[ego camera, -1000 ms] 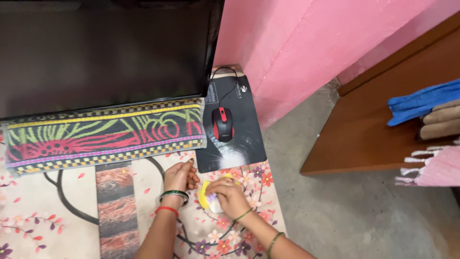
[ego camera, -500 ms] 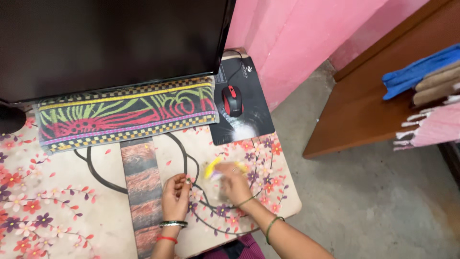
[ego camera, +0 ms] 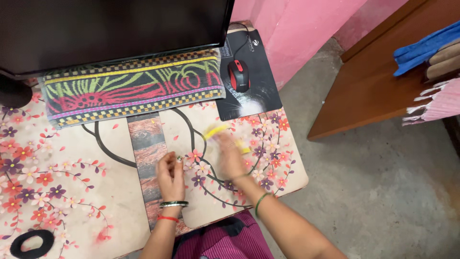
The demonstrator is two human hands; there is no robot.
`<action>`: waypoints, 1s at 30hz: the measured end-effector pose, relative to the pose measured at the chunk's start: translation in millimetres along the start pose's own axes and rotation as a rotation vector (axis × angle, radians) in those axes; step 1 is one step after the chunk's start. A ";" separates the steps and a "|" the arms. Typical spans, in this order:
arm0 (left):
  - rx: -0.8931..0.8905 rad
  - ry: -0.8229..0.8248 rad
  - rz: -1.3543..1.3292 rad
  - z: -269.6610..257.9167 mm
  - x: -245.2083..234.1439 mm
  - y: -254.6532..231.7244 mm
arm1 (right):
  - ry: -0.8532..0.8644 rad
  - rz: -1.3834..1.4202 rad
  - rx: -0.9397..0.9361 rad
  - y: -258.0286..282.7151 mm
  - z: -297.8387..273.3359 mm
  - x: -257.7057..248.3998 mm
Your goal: The person tidies a desk by moving a book, adjusting the monitor, folding a cloth, and wiping the surface with a piece of paper.
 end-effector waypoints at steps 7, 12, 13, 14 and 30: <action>0.364 -0.026 0.269 -18.4 -9.3 -51.7 | 0.150 -0.136 -0.305 9.1 -2.9 -25.0; 0.280 0.062 0.210 -26.6 2.0 -65.4 | -0.609 -0.085 0.736 -126.5 -10.5 -145.3; 0.288 0.063 0.210 -26.1 2.6 -63.9 | -0.722 -0.338 0.703 -133.9 -20.8 -158.7; 0.295 0.064 0.209 -25.5 3.7 -61.1 | -0.825 -0.595 0.660 -136.1 -29.9 -163.6; 0.011 -0.113 0.044 20.0 -64.7 -3.7 | -0.360 0.053 0.243 12.9 73.6 -3.1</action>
Point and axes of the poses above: each hand's wrist, its own z-axis towards the middle knuckle, its own x-axis out of the palm, y = z × x, the point moved 1 cm from there along z, towards the middle knuckle, and after that the axes turned 7 degrees about -x, right-handed, at the moved point
